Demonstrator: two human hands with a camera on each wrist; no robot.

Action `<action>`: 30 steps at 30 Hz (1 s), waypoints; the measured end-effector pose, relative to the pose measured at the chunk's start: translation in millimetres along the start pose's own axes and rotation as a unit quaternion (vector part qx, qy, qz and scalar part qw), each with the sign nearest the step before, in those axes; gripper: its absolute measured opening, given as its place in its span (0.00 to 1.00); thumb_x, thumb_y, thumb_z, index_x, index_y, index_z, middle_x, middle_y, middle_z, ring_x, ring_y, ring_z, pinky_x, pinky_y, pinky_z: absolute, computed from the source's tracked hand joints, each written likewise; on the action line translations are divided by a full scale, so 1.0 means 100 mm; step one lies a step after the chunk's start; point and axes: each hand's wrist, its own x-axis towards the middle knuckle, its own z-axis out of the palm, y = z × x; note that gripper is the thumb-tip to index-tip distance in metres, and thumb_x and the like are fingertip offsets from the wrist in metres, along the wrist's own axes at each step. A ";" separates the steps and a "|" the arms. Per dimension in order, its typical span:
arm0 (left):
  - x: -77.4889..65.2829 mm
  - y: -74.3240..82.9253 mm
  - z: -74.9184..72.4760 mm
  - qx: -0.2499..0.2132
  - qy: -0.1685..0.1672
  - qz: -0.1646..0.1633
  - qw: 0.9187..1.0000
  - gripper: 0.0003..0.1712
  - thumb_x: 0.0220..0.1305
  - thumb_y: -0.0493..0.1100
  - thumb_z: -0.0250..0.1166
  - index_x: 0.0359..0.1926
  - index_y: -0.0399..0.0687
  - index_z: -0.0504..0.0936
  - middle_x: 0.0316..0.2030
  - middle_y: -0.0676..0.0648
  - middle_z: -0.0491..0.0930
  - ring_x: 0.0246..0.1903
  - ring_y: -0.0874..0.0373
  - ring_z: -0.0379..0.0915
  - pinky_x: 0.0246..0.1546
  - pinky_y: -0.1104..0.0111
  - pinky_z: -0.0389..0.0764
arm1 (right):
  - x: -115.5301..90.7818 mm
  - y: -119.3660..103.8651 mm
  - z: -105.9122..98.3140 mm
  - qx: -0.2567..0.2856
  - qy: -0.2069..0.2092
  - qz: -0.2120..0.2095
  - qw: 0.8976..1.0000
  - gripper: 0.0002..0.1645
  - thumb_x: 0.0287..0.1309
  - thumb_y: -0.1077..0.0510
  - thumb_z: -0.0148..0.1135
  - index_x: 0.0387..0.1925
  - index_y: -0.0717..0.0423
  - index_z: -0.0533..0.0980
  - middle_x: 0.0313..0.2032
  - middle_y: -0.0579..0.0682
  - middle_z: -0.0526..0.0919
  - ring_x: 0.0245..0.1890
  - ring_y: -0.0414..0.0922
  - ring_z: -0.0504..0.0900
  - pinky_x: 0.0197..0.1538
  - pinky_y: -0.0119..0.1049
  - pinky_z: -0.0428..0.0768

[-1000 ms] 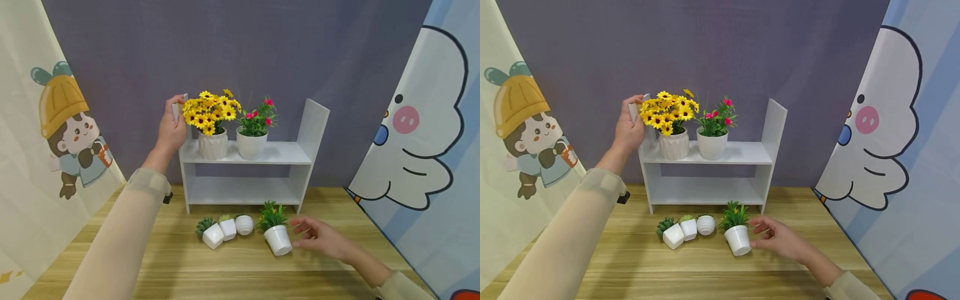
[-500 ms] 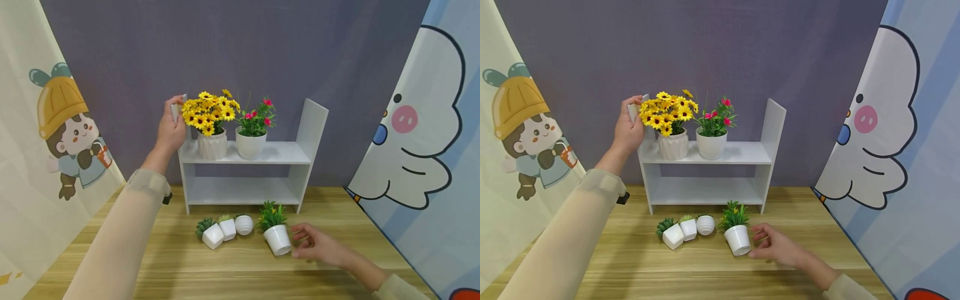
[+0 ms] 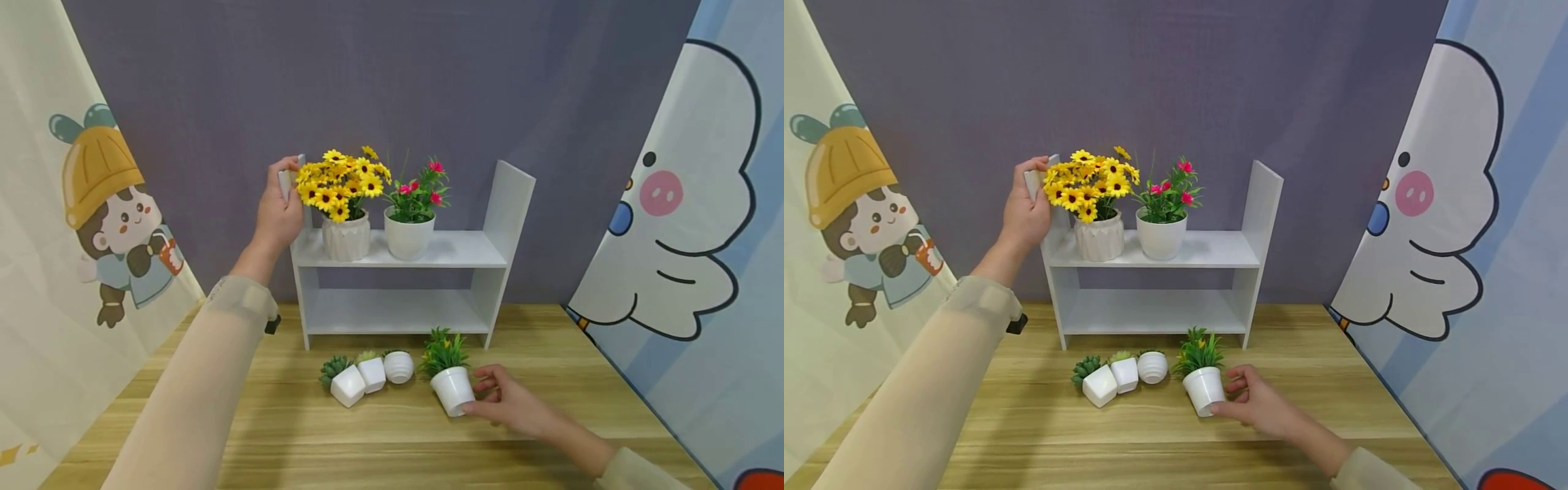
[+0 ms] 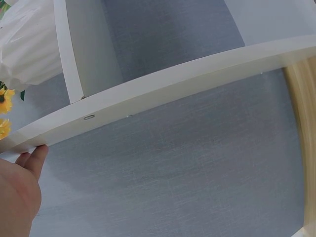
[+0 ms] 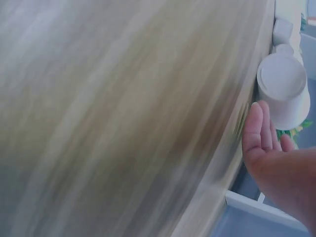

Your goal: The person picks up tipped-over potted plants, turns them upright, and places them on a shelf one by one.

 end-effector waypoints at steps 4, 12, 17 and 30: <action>0.00 -0.01 -0.01 0.003 0.001 -0.002 1.000 0.21 0.87 0.42 0.42 0.74 0.56 0.62 0.84 0.59 0.63 0.17 0.62 0.55 0.21 0.69 0.65 | 0.05 -0.03 0.05 -0.003 0.013 0.001 1.000 0.53 0.65 0.46 0.79 0.74 0.73 0.61 0.62 0.69 0.79 0.47 0.49 0.84 0.42 0.44 0.87; 0.00 -0.01 0.00 0.003 0.002 0.001 1.000 0.21 0.87 0.42 0.43 0.74 0.56 0.62 0.84 0.59 0.63 0.18 0.61 0.56 0.22 0.70 0.66 | 0.13 -0.07 0.17 0.004 0.049 0.006 0.999 0.56 0.61 0.47 0.82 0.73 0.74 0.60 0.57 0.67 0.81 0.46 0.49 0.87 0.41 0.44 0.86; 0.00 0.00 0.00 -0.001 -0.001 0.000 1.000 0.20 0.87 0.42 0.43 0.73 0.56 0.62 0.84 0.59 0.63 0.17 0.62 0.55 0.21 0.70 0.66 | 0.16 -0.08 0.24 -0.007 0.074 0.023 0.997 0.57 0.60 0.47 0.83 0.73 0.74 0.60 0.55 0.67 0.81 0.43 0.48 0.86 0.40 0.44 0.84; 0.00 0.00 0.00 0.004 0.004 0.007 1.000 0.20 0.87 0.41 0.43 0.73 0.55 0.62 0.84 0.58 0.63 0.18 0.61 0.55 0.22 0.70 0.65 | 0.21 -0.11 0.31 -0.023 0.089 0.030 0.995 0.52 0.60 0.47 0.82 0.70 0.73 0.64 0.51 0.63 0.84 0.42 0.47 0.85 0.40 0.42 0.84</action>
